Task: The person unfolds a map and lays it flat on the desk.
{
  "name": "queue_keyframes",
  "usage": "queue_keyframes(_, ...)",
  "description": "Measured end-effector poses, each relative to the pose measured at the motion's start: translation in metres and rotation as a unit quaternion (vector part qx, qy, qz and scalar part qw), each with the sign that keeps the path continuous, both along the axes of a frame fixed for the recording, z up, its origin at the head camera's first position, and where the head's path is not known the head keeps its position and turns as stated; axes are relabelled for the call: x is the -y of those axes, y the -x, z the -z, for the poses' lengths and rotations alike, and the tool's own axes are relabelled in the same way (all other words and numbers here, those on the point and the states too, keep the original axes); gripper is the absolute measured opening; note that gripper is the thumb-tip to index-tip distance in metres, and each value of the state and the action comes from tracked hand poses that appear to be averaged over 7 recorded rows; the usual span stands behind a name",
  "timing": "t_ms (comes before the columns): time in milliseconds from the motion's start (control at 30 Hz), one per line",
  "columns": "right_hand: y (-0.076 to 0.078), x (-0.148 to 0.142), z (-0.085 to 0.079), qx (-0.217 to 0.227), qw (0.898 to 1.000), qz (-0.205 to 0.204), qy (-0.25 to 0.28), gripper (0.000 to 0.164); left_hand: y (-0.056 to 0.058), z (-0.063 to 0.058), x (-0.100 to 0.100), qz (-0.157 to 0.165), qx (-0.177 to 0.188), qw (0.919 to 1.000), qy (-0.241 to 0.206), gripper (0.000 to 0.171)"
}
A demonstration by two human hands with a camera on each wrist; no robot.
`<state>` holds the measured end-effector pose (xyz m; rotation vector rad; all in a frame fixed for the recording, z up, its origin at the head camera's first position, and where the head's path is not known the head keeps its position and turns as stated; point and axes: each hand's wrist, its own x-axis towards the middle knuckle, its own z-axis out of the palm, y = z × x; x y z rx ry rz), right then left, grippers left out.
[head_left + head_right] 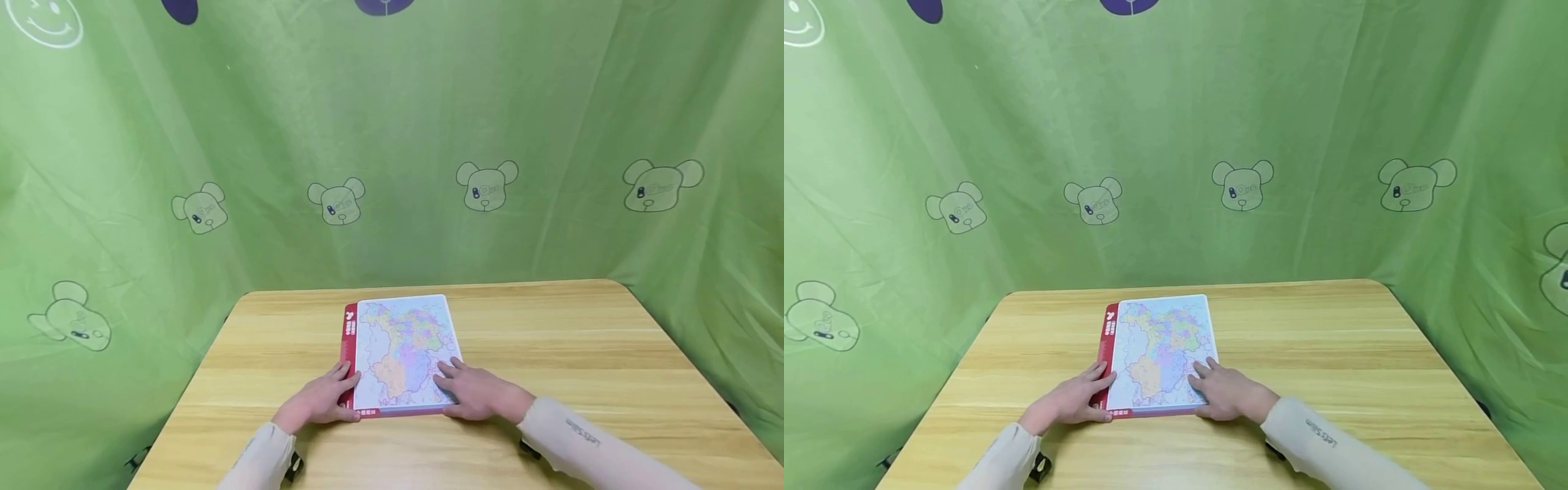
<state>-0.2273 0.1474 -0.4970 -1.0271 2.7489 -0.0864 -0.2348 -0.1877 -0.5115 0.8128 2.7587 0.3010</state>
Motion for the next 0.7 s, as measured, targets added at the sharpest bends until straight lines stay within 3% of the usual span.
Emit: queue_keyframes(700, -0.001, 0.010, -0.001, -0.001, 1.000, 0.001, -0.007, 0.064, 0.004, 0.001, 0.011, 0.001, 0.008, 0.9998, -0.018, 0.085)
